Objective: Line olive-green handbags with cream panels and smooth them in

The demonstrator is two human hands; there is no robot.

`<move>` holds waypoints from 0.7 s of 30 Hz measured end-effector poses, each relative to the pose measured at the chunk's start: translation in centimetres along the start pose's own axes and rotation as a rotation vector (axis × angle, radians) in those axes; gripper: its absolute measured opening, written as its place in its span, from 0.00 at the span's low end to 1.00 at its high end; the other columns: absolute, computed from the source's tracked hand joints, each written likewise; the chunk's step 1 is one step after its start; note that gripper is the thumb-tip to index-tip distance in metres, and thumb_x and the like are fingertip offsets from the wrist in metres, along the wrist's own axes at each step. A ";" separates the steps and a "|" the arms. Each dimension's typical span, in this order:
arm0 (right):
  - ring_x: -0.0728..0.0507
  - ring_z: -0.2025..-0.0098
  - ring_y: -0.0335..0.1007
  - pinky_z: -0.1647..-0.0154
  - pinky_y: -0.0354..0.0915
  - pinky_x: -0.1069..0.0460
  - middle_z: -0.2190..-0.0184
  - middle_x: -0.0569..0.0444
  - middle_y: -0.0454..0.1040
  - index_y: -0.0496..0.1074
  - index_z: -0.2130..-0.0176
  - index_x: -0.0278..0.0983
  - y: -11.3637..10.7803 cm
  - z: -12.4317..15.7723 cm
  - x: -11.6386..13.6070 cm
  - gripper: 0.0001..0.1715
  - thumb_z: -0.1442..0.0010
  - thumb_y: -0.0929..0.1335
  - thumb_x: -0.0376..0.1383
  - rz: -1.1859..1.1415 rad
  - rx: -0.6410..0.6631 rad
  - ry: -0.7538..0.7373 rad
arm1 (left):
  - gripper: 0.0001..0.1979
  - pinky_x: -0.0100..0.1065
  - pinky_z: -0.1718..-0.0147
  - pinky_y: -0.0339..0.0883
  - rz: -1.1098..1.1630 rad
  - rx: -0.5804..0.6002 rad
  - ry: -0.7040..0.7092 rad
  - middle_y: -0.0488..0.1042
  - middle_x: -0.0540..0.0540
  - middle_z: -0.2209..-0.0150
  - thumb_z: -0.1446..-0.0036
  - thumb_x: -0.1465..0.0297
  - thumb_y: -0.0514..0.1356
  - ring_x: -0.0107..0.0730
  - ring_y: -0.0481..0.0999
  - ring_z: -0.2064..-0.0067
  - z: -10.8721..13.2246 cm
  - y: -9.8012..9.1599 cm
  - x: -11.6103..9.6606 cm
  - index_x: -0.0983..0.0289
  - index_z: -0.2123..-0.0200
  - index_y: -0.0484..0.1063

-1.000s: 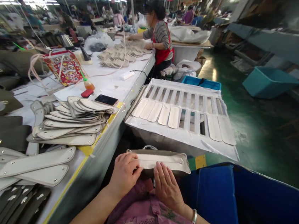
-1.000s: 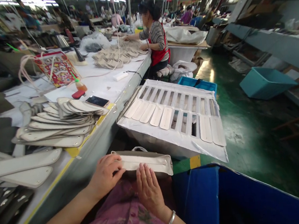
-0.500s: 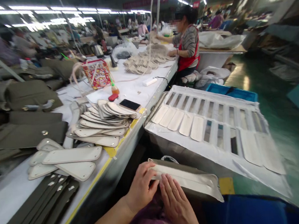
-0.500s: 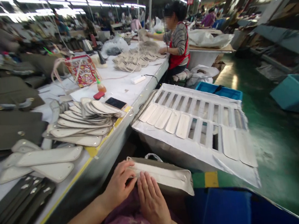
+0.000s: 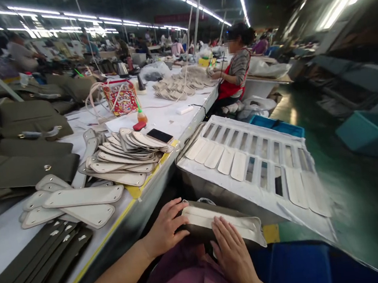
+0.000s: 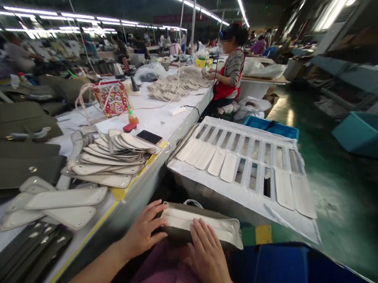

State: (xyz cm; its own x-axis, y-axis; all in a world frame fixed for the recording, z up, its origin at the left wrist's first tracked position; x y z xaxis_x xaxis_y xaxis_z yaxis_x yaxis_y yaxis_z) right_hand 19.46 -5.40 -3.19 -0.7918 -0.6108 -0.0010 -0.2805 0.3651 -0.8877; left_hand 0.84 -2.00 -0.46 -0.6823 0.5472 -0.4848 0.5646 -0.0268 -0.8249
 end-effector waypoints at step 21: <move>0.37 0.43 0.58 0.44 0.53 0.42 0.46 0.41 0.64 0.65 0.48 0.29 0.4 -3.6 1.5 0.22 0.41 0.61 0.33 0.052 -0.126 -0.187 | 0.14 0.42 0.43 0.54 -0.222 -0.095 0.299 0.65 0.58 0.45 0.39 0.70 0.50 0.38 0.58 0.41 0.3 1.0 -0.8 0.64 0.51 0.66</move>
State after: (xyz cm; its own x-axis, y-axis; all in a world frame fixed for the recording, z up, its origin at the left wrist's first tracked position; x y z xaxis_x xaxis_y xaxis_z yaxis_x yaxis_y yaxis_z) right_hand 16.23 -3.59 -1.90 -0.6957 -0.7043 -0.1413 -0.3166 0.4772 -0.8198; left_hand 1.80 -2.66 -0.98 -0.6352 0.7512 -0.1796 0.4684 0.1897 -0.8629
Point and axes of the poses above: each hand's wrist, its own z-axis away from the middle knuckle, its own y-axis out of the palm, x = y × z, the point moved 5 cm from there along -z, towards the middle knuckle
